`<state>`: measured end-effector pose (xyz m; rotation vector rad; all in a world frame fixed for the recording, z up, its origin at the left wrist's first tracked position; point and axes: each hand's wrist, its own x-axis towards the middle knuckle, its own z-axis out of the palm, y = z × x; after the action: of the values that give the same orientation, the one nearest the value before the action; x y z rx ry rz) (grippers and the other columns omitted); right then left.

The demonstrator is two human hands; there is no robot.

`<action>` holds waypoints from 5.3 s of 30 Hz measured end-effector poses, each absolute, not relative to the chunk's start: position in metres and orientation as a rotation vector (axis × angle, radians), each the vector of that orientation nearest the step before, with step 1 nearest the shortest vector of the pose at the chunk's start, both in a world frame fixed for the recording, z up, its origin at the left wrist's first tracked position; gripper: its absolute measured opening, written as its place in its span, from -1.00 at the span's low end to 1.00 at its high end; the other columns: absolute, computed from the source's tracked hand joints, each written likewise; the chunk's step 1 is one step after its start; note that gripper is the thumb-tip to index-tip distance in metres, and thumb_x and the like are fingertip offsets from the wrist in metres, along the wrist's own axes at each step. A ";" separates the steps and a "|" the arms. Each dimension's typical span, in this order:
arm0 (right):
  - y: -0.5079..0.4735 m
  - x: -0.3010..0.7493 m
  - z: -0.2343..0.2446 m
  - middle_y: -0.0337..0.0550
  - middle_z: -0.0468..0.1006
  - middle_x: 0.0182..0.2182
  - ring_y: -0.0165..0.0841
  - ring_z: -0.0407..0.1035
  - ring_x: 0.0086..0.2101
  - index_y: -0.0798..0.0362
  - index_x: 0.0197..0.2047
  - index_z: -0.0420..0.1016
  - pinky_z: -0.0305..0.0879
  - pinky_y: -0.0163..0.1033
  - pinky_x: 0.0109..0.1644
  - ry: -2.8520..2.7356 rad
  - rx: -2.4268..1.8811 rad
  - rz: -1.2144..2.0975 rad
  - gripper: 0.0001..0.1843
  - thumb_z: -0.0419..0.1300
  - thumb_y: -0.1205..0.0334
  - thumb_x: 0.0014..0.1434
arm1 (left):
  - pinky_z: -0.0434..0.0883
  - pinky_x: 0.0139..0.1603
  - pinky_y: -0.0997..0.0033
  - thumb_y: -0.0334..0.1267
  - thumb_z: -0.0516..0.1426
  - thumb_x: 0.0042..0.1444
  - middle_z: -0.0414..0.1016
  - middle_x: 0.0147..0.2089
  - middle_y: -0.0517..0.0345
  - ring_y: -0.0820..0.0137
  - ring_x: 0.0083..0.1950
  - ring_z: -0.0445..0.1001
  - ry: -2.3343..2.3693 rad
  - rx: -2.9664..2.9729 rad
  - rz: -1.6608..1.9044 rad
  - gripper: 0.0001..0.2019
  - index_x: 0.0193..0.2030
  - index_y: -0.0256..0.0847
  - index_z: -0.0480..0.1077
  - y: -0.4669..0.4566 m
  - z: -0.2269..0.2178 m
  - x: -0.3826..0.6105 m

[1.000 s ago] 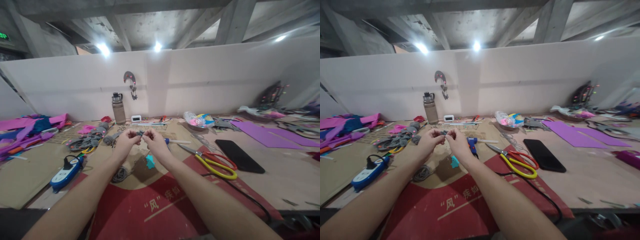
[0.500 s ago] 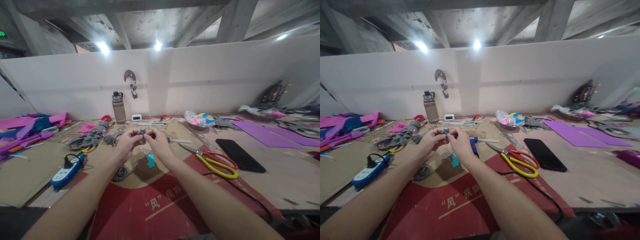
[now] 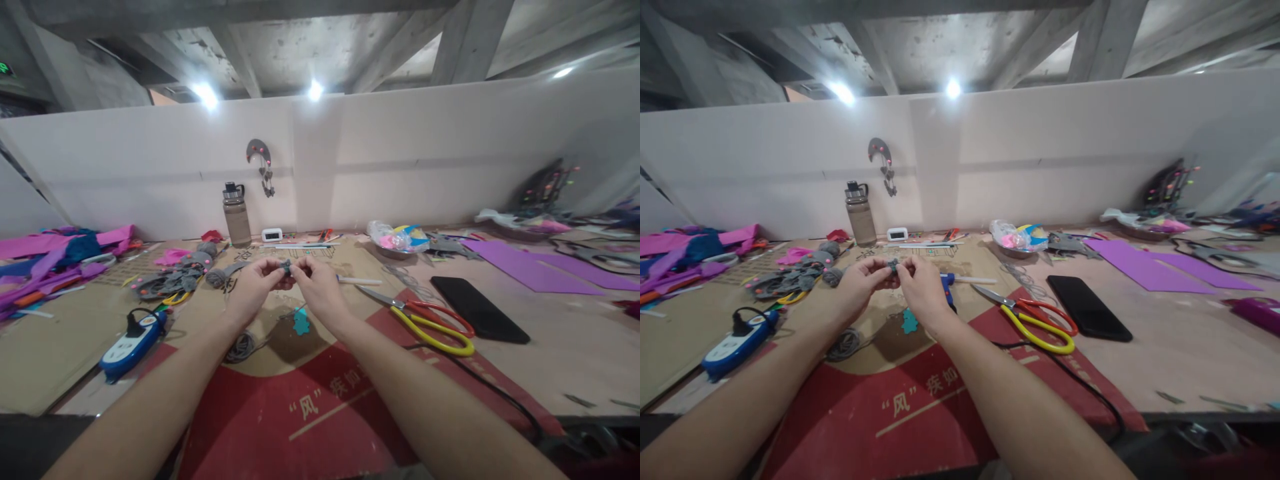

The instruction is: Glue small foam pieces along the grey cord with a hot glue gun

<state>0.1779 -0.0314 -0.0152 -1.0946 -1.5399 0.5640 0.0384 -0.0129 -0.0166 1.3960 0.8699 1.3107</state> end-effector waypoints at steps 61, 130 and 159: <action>-0.036 0.186 -0.014 -0.23 0.45 -0.52 -0.43 0.26 -0.45 0.06 -0.49 0.39 0.03 -0.35 -0.39 -1.717 -1.179 0.382 -0.64 -0.08 0.15 0.22 | 0.15 -0.60 0.58 -0.13 0.21 -0.10 0.42 -0.46 0.18 0.53 -0.47 0.31 0.961 1.628 1.188 -0.78 -0.40 -0.26 0.45 -0.020 -0.004 0.036; -0.040 0.180 -0.014 -0.30 0.32 -0.62 -0.48 0.15 -0.56 0.08 -0.53 0.34 0.02 -0.35 -0.45 -1.671 -1.132 0.453 -0.79 0.05 0.19 0.07 | 0.48 -0.43 0.39 -0.29 0.16 -0.11 0.44 -0.56 0.18 0.46 -0.53 0.44 1.070 1.575 1.268 -0.88 -0.43 -0.30 0.37 -0.017 -0.011 0.036; -0.019 0.191 -0.022 -0.36 0.27 -0.66 -0.52 0.05 -0.65 0.05 -0.50 0.30 -0.01 -0.37 -0.56 -1.396 -1.157 0.877 -0.87 0.08 0.17 -0.07 | 0.45 -0.35 0.40 -0.16 0.22 -0.04 0.48 -0.34 0.03 0.41 -0.34 0.46 0.814 1.370 0.985 -0.70 -0.22 -0.34 0.44 -0.022 0.000 0.031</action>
<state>0.1914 -0.0188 -0.0216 -1.1567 -1.3958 0.8765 0.0309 -0.0223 -0.0003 1.3701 0.8143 0.9847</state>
